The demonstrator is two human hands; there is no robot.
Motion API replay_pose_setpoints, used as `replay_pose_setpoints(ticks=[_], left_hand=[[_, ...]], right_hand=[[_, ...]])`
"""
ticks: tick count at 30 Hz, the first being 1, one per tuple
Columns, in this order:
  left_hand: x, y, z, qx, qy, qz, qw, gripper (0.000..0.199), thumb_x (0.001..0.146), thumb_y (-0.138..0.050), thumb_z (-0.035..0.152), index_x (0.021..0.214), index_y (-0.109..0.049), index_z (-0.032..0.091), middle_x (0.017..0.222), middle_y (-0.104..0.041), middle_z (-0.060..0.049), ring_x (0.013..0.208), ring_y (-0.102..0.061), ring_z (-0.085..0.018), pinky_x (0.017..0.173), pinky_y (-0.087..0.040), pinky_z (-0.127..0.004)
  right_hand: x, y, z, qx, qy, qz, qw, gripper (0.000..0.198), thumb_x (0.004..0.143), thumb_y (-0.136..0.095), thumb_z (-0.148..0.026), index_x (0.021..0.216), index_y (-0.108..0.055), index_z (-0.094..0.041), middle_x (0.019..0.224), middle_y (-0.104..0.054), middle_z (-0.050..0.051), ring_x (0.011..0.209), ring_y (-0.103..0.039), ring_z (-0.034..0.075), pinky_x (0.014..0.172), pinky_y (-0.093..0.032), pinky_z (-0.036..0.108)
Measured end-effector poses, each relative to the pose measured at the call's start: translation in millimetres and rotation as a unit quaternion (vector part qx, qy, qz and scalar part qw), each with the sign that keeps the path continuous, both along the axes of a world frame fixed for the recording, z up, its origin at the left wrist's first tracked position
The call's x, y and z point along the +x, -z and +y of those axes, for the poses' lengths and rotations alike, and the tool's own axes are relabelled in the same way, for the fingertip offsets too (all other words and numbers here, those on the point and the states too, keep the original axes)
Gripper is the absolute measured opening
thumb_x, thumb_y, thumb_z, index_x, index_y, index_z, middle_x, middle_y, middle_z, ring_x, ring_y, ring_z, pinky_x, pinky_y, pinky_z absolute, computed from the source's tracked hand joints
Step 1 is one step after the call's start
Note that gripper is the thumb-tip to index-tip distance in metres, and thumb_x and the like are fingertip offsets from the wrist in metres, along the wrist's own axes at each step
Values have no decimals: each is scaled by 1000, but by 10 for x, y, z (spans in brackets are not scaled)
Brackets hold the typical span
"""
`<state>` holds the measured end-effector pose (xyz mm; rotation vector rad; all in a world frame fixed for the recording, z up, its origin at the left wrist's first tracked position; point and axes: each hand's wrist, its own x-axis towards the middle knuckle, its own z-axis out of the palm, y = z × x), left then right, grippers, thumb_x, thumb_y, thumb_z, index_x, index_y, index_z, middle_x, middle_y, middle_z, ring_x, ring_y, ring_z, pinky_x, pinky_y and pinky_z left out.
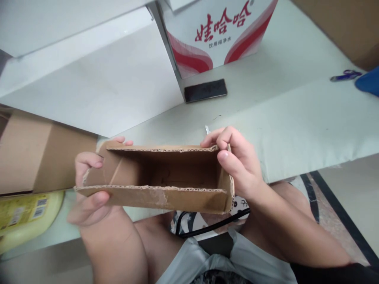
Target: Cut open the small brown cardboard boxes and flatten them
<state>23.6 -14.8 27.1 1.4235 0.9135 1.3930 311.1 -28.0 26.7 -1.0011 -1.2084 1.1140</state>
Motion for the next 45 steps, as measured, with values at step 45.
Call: replay_pose_setpoints(ticks=[45], left_hand=[[-140, 4, -105, 45, -5, 41, 998, 45, 66, -90, 41, 97, -60, 27, 132, -67, -11, 132, -59, -40, 114, -43, -63]], right_hand=[[95, -30, 21, 161, 63, 26, 985, 6, 96, -68, -37, 91, -65, -35, 69, -57, -1, 69, -57, 22, 84, -53, 45]])
